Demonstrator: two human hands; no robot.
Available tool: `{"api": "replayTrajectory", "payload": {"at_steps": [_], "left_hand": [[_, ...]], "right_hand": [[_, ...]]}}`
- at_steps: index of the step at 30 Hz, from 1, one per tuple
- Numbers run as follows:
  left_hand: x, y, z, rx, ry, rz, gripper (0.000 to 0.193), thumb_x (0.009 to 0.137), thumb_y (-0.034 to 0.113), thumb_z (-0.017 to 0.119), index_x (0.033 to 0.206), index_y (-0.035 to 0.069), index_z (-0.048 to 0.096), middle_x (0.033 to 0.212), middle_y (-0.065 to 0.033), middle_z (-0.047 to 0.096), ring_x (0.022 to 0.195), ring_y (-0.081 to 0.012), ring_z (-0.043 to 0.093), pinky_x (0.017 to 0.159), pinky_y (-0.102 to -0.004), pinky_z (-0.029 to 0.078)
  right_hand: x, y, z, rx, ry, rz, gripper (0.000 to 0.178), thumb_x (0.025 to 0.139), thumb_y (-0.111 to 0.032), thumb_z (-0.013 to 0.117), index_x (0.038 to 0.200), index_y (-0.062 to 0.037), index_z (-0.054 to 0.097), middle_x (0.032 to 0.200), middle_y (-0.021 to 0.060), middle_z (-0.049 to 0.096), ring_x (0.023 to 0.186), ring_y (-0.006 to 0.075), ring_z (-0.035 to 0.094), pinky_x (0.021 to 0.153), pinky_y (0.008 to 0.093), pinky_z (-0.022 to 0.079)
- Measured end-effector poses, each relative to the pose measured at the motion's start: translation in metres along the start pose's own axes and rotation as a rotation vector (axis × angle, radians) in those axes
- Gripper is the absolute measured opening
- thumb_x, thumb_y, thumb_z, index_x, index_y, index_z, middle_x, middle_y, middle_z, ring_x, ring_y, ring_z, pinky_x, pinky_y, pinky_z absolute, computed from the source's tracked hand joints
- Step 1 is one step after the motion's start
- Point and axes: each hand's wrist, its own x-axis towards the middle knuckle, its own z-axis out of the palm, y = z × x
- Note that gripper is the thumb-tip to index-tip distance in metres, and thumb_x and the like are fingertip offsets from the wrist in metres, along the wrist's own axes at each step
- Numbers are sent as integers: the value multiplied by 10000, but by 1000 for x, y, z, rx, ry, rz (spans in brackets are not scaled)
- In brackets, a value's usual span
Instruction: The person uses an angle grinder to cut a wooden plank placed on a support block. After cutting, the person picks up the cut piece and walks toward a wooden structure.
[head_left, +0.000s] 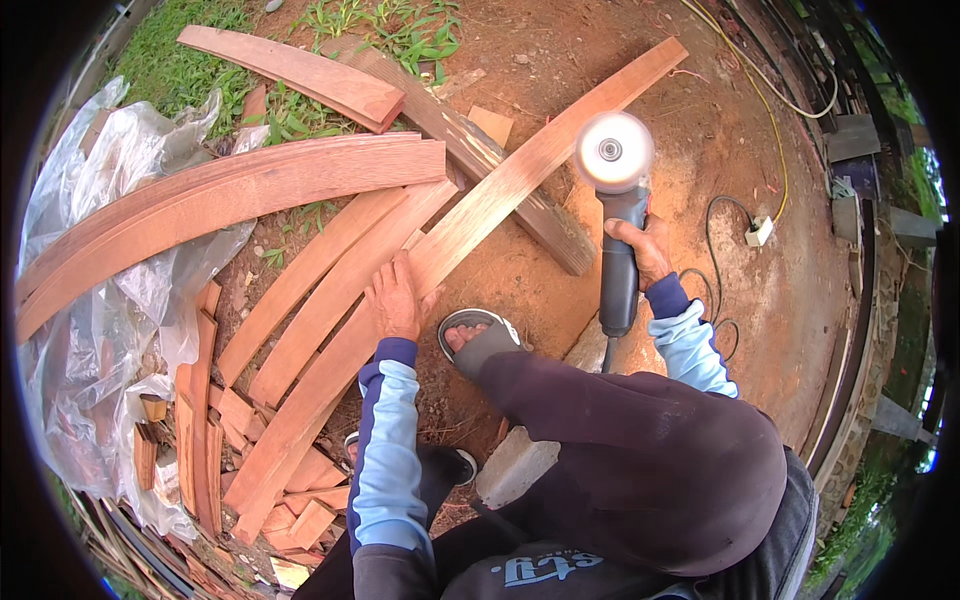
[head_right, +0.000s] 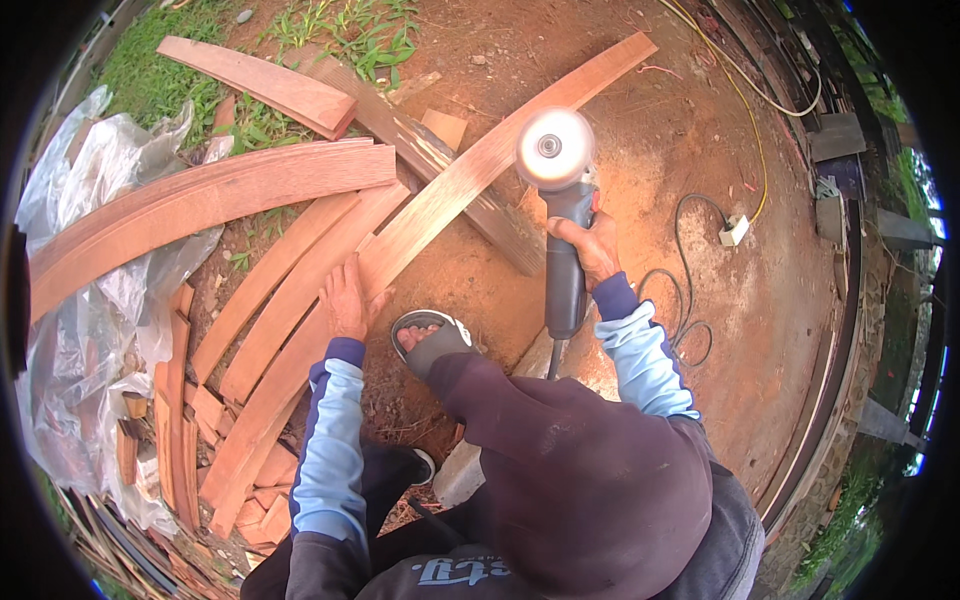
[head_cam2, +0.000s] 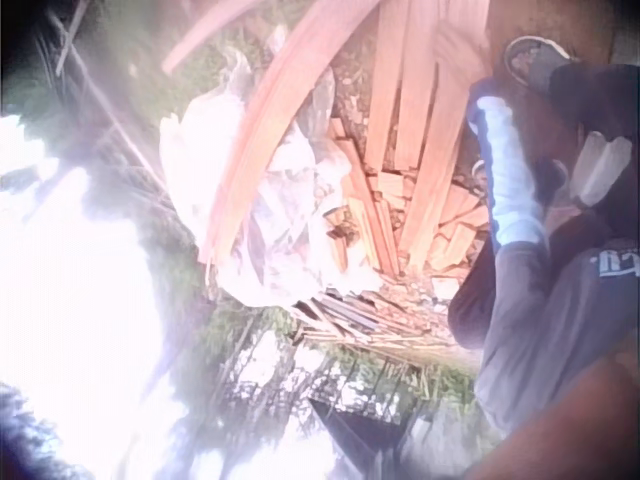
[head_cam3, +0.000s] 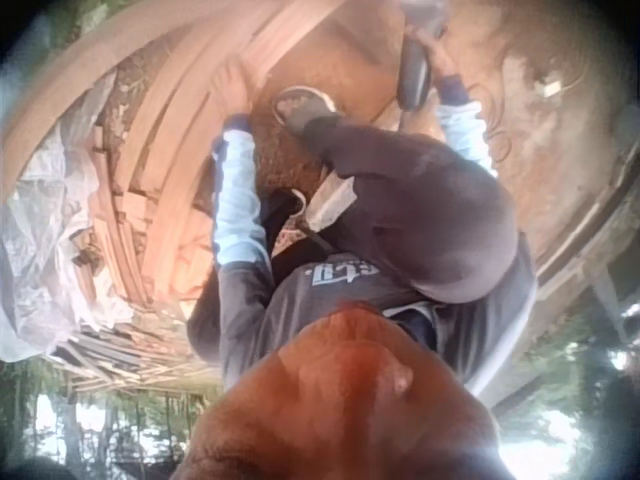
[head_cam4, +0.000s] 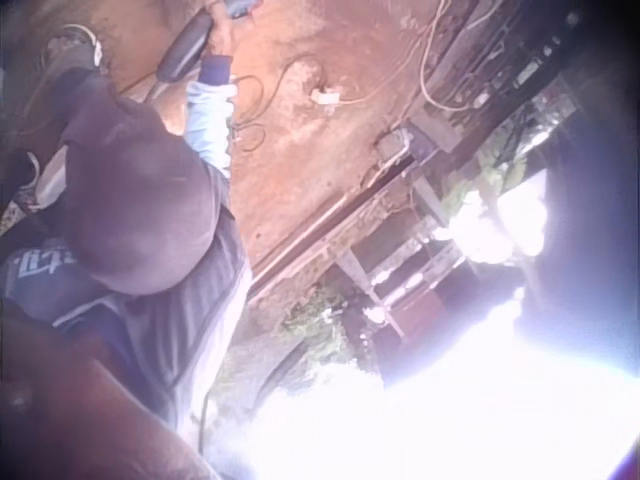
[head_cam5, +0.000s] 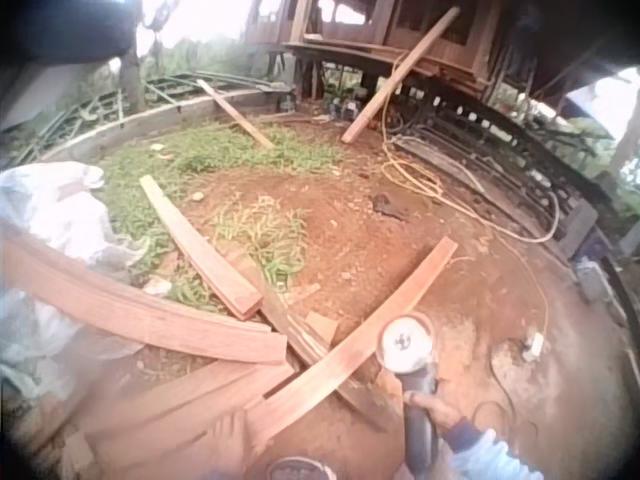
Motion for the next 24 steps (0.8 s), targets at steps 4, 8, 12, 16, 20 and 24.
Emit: {"api": "replayTrajectory", "payload": {"at_steps": [4, 8, 12, 16, 20, 24], "left_hand": [[-7, -9, -2, 61, 22, 18, 850, 644, 450, 792, 1315, 79, 423, 1067, -118, 525, 1010, -309, 501, 837, -434, 396], [-9, -11, 0, 67, 42, 16, 855, 639, 441, 798, 1332, 99, 432, 1046, -113, 525, 984, -301, 502, 819, -425, 395], [-9, -11, 4, 67, 59, 27, 869, 631, 437, 802, 1358, 136, 434, 1030, -103, 524, 966, -290, 501, 802, -419, 394], [-10, -14, 7, 84, 66, 40, 887, 630, 484, 779, 1369, 138, 431, 1004, -96, 511, 947, -283, 504, 767, -428, 390], [-10, -16, 12, 116, 93, 57, 899, 614, 472, 796, 1367, 142, 433, 983, -89, 512, 922, -277, 505, 752, -416, 387], [-9, -16, 16, 125, 116, 71, 894, 613, 469, 805, 1360, 140, 439, 963, -91, 509, 905, -266, 504, 742, -404, 384]], "right_hand": [[0, -7, -1, -91, -58, 51, 358, 703, -136, 723, 980, 36, 575, 762, 80, 598, 572, 162, 581, 496, 310, 485], [3, -13, 4, -251, -61, -41, 373, 692, -137, 730, 989, 31, 580, 788, 84, 610, 631, 166, 596, 564, 305, 498], [13, -18, 0, -431, -84, -89, 416, 663, -157, 747, 998, 36, 593, 821, 90, 626, 694, 163, 599, 639, 301, 499], [25, -20, -7, -657, -125, -222, 490, 613, -209, 771, 983, 58, 592, 848, 119, 639, 743, 201, 610, 702, 327, 497], [40, -14, -18, -898, -148, -299, 596, 578, -285, 757, 997, 93, 564, 833, 184, 630, 762, 264, 619, 712, 356, 495], [42, -27, -15, -968, -219, -300, 611, 581, -268, 718, 1026, 110, 537, 823, 203, 623, 761, 284, 621, 710, 365, 497]]}}
